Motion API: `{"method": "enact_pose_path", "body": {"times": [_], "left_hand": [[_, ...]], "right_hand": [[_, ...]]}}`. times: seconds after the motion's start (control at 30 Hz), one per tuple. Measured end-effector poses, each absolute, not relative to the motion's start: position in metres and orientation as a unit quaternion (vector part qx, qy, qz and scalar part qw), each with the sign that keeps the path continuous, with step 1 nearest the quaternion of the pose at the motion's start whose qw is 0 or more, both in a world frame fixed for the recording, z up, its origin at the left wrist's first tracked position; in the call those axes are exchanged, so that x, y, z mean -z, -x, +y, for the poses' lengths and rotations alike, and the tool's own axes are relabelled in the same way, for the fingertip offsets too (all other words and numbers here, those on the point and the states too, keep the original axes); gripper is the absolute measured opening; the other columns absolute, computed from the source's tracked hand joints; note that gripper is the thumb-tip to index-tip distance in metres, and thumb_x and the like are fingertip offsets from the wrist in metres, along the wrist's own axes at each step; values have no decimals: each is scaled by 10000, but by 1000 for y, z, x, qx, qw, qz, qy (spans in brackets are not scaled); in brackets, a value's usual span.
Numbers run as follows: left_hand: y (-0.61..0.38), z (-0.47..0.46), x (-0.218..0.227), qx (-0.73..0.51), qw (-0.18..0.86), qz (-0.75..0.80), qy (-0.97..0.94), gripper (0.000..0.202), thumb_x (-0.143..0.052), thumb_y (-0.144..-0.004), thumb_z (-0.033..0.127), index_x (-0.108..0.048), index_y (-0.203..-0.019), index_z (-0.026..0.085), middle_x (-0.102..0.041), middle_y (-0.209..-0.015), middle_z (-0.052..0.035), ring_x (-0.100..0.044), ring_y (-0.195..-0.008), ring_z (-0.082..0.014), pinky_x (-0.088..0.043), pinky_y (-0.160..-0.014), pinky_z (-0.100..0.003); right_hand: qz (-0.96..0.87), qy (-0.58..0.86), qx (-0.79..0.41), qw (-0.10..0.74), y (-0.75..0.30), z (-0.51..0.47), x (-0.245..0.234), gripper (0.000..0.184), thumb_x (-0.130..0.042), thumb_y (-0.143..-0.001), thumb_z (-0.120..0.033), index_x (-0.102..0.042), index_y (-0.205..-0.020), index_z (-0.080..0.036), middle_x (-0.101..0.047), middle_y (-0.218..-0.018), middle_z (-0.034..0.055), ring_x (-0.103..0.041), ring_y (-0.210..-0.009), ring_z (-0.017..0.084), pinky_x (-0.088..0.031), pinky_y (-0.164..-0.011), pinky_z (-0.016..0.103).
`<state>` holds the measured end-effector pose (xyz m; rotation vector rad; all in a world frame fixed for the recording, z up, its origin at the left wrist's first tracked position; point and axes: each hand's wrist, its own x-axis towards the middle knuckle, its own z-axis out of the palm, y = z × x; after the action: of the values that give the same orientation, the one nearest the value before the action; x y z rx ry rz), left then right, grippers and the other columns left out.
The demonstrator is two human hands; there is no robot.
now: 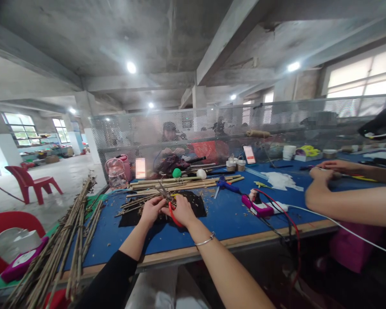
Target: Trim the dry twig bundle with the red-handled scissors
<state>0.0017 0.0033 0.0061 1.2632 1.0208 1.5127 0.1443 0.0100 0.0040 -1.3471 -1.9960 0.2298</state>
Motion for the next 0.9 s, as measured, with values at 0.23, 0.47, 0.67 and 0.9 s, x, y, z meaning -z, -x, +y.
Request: {"method": "enact_pose_path", "body": {"times": [0.23,0.47,0.67,0.9], "left_hand": [[0,7,-5,-633,429,415,-493,364,-726,-544,340,-686,-813,98,-682,-766,-84,-594,-648,-153,-454,-615,-245],[1,4,-6,-622,401,443,-506,299,-711,-557,329,-691,-751,103,-666,-675,-60,-555,-573,-127,-421,-517,-213],[4,7,-2,-610,418,444,-506,343,-693,-562,400,-689,-740,107,-624,-601,-23,-478,-469,-86,-363,-427,-192],[3,5,-4,-619,419,448,-490,384,-705,-546,401,-691,-786,102,-639,-634,-45,-488,-477,-91,-364,-431,-192]], "right_hand": [[-781,527,-39,333,-144,9,-4,583,-598,-634,-566,-464,-1044,-174,-500,-1077,98,-458,-995,231,-345,-807,334],[-785,532,24,316,-145,6,-9,601,-573,-616,-624,-478,-977,-153,-541,-1012,126,-498,-958,249,-357,-781,338],[-771,576,-10,271,-146,5,-12,531,-538,-640,-643,-491,-914,-191,-615,-831,69,-586,-781,222,-375,-645,290],[-760,595,-40,257,-146,3,-14,500,-526,-638,-660,-523,-854,-209,-642,-803,61,-611,-778,226,-375,-608,266]]}}
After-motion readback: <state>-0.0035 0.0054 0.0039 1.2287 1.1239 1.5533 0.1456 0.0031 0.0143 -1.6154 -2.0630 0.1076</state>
